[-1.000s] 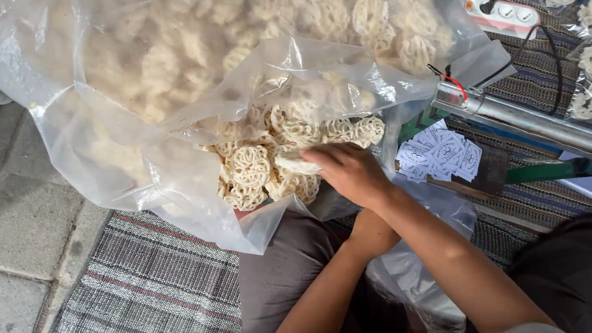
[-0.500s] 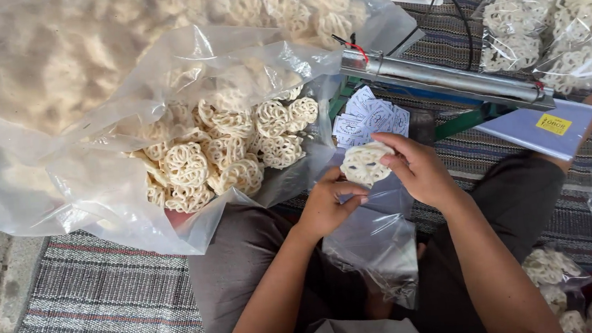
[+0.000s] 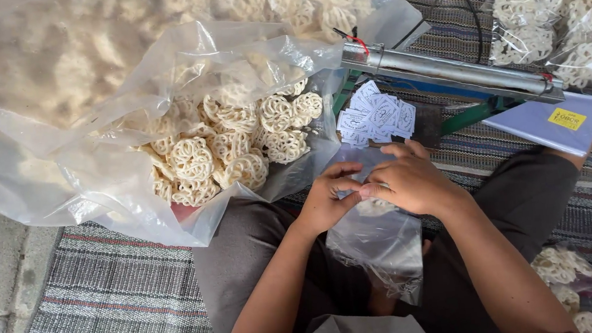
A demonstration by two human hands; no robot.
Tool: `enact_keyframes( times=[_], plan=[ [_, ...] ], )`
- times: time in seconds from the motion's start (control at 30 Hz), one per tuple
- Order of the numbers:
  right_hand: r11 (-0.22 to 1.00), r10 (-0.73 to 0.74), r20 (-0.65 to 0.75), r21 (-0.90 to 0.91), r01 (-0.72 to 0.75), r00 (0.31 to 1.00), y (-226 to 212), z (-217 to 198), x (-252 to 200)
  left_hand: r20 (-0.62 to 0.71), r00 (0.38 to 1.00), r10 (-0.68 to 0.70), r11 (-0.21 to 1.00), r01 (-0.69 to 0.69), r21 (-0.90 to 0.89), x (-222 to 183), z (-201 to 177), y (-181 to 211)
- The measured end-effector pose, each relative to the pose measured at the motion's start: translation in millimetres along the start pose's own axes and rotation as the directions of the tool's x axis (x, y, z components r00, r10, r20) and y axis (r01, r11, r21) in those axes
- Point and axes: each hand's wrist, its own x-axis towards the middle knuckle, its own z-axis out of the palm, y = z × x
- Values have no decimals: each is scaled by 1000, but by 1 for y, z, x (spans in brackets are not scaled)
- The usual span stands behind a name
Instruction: A person is manually sorting and packaging individual crackers into small plastic bags and adding labels.
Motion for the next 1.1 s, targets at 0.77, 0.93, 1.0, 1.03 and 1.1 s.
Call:
enact_keyframes(
  times=[0.77,0.93,1.0,1.03,1.1],
  plan=[
    [944,-217,-371,157,292,903,-49,43,192,143,981,-131,984,111,137,-4,9,-37],
    [597,51,-392,749,287,919,-12,4,99,61,997,-48,996,43,83,3,0,-10],
    [581,71,-448,745,329,891,-4,-7,63,32,999,-34,999,33,40,3,3,-14],
    [585,81,-451,743,324,889,0,-8,51,43,999,-30,999,28,35,3,7,-24],
    [724,46,-500,614,316,865,6,-9,24,-13,1000,-27,999,27,29,-2,15,-45]
  ],
)
